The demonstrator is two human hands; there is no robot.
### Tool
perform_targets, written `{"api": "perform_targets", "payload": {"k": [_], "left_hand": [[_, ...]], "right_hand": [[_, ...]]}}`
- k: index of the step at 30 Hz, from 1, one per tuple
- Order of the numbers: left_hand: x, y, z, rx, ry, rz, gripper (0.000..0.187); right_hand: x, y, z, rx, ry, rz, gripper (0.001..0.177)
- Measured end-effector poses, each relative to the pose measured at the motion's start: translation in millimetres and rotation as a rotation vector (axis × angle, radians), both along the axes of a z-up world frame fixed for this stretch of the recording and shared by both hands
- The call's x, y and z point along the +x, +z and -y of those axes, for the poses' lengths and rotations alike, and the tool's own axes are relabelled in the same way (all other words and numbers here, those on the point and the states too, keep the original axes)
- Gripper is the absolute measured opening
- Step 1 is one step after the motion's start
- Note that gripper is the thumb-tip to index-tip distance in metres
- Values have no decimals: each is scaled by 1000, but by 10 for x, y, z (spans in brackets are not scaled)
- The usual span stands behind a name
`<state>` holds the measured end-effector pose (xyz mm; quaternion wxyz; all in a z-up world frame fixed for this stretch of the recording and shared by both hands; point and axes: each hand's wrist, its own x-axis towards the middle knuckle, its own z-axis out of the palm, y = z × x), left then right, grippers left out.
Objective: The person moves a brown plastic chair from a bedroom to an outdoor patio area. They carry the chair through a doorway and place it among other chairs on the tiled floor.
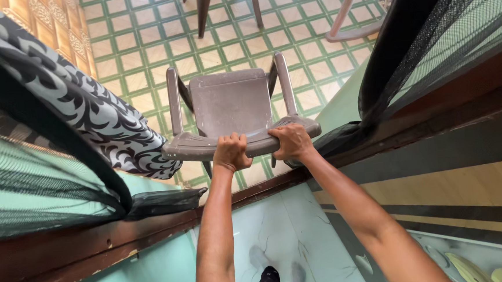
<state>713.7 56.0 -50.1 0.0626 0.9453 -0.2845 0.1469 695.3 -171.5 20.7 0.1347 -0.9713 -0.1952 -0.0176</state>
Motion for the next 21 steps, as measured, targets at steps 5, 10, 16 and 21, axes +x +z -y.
{"api": "perform_targets", "payload": {"k": [5,10,16,21], "left_hand": [[-8,-186,71,-1,-8,4,37],[-115,-408,103,-32,-31,32,41],[-258,-676,51,75,-48,-14,49],[-250,-736,7,86,-73,-31,61]], "right_hand": [[-25,-206,58,52,17,12,59],[-102,-520,88,30,44,60,59],[-221,-858,52,-28,54,26,65],[-268,-943,-37,-6,61,98,67]]}}
